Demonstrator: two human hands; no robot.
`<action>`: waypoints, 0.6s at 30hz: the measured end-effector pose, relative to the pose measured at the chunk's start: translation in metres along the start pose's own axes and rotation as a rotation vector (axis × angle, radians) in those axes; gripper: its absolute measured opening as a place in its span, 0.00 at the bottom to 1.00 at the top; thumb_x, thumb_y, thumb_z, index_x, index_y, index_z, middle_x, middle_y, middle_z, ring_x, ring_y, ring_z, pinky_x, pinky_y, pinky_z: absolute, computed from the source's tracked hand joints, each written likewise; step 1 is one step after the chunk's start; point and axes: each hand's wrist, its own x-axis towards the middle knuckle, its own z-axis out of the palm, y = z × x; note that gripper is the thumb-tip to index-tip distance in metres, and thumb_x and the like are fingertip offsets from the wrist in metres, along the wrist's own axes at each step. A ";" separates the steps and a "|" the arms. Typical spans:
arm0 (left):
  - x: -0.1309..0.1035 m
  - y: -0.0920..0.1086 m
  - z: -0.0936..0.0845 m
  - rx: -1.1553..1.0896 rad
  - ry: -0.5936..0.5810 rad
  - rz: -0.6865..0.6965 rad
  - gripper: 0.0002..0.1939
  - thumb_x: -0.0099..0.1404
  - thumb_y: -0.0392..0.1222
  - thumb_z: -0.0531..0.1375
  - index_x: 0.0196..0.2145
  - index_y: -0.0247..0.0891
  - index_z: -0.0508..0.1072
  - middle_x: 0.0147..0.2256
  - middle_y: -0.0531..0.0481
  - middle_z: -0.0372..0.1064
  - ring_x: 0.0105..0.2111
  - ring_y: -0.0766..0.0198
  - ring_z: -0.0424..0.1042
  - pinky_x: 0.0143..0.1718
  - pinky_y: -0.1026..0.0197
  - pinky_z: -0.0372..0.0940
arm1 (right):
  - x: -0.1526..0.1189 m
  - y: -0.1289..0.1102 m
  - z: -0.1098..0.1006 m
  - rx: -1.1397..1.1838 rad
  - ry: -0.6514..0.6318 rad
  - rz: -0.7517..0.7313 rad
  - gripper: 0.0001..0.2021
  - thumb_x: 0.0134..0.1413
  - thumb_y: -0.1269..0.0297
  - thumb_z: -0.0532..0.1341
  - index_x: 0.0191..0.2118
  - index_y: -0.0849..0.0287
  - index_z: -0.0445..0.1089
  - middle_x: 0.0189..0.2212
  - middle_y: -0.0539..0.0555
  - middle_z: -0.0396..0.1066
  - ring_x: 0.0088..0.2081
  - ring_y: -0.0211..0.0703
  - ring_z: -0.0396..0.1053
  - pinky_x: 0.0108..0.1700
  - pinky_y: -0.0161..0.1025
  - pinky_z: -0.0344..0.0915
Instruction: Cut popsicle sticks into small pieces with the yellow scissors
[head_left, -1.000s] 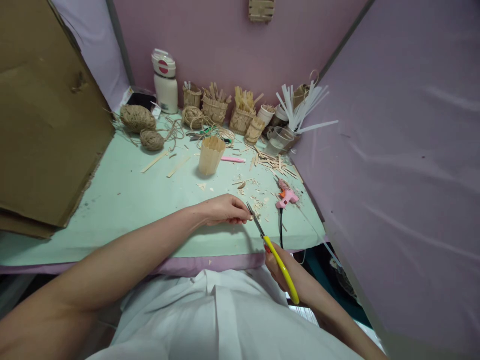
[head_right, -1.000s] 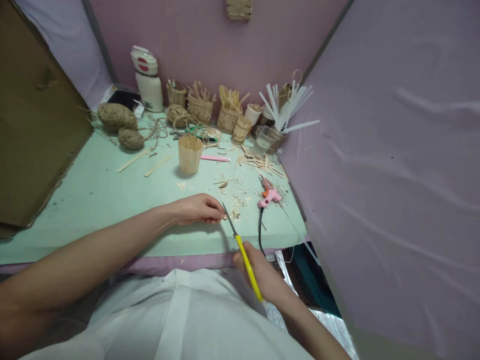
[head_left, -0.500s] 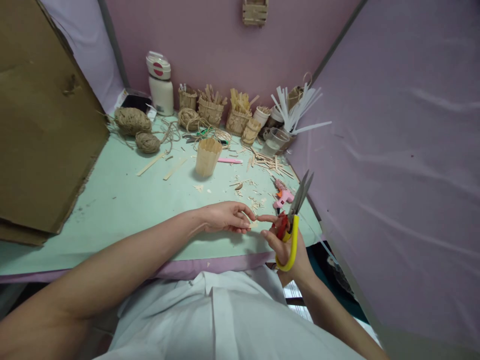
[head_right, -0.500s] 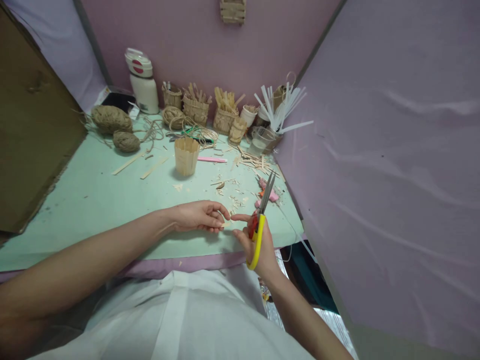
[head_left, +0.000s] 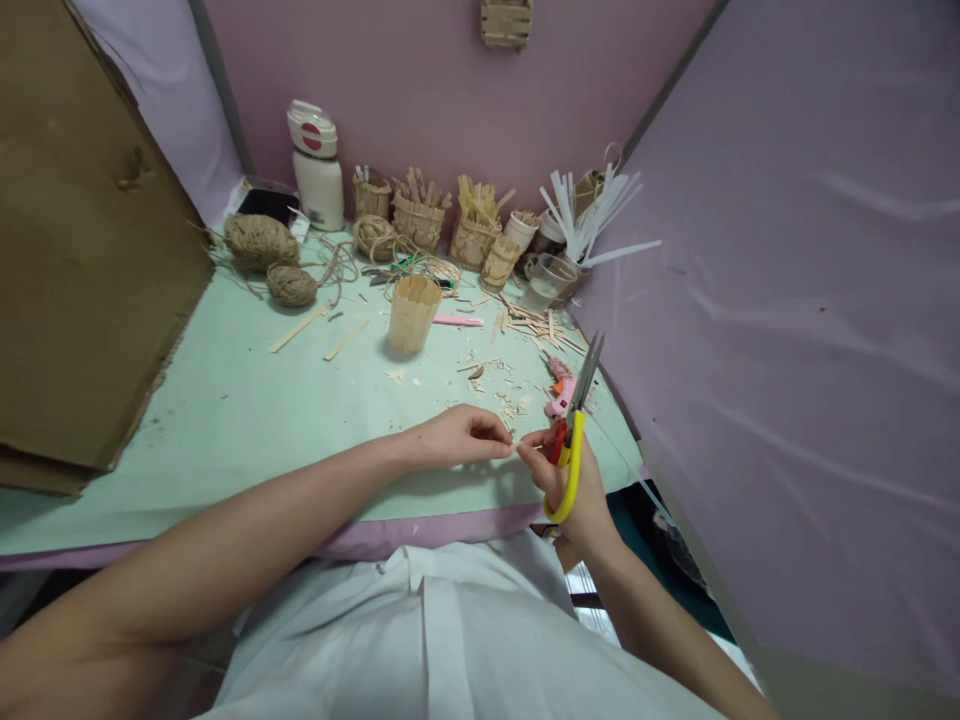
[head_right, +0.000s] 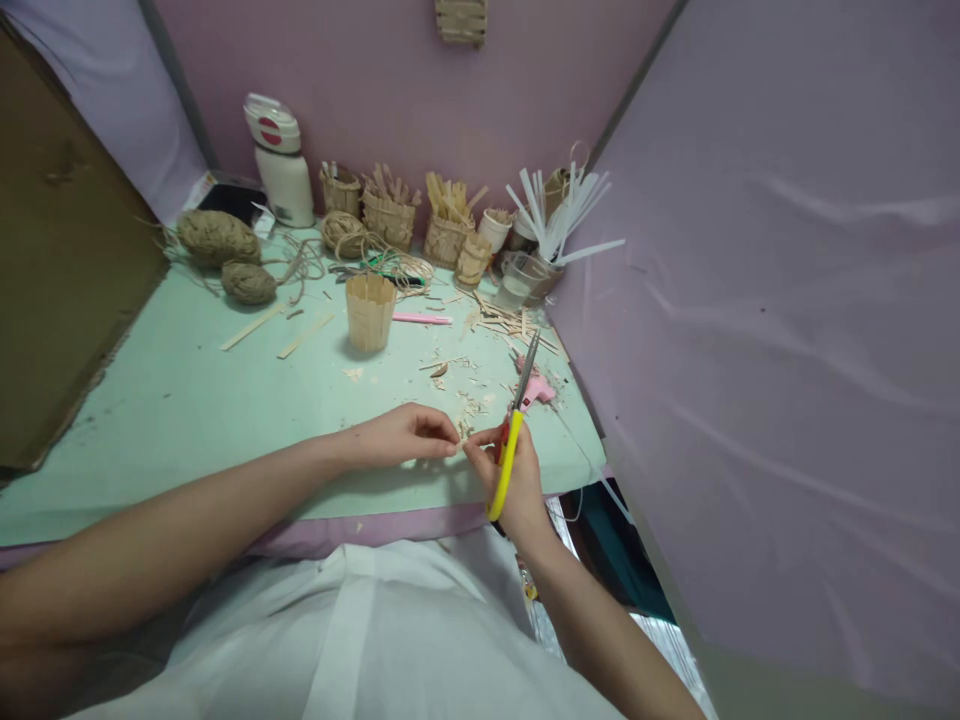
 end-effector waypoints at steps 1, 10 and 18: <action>0.001 -0.001 0.002 0.056 0.033 0.030 0.10 0.55 0.44 0.64 0.32 0.34 0.76 0.25 0.54 0.68 0.26 0.69 0.62 0.28 0.66 0.57 | 0.000 0.002 0.001 0.005 0.002 0.015 0.21 0.45 0.54 0.68 0.37 0.56 0.56 0.29 0.49 0.69 0.20 0.33 0.55 0.20 0.32 0.53; 0.002 0.004 0.002 -0.197 0.288 -0.008 0.10 0.51 0.45 0.64 0.27 0.35 0.71 0.21 0.56 0.63 0.22 0.70 0.61 0.25 0.66 0.55 | -0.015 0.019 -0.010 -0.131 -0.175 0.082 0.18 0.57 0.45 0.56 0.34 0.55 0.57 0.22 0.44 0.56 0.20 0.34 0.51 0.21 0.33 0.51; 0.006 -0.002 0.002 -0.247 0.396 0.004 0.09 0.51 0.43 0.63 0.27 0.35 0.70 0.20 0.57 0.62 0.20 0.72 0.59 0.23 0.66 0.52 | -0.034 0.023 -0.007 -0.218 -0.424 0.186 0.17 0.60 0.45 0.53 0.33 0.54 0.52 0.21 0.42 0.50 0.20 0.34 0.49 0.21 0.32 0.51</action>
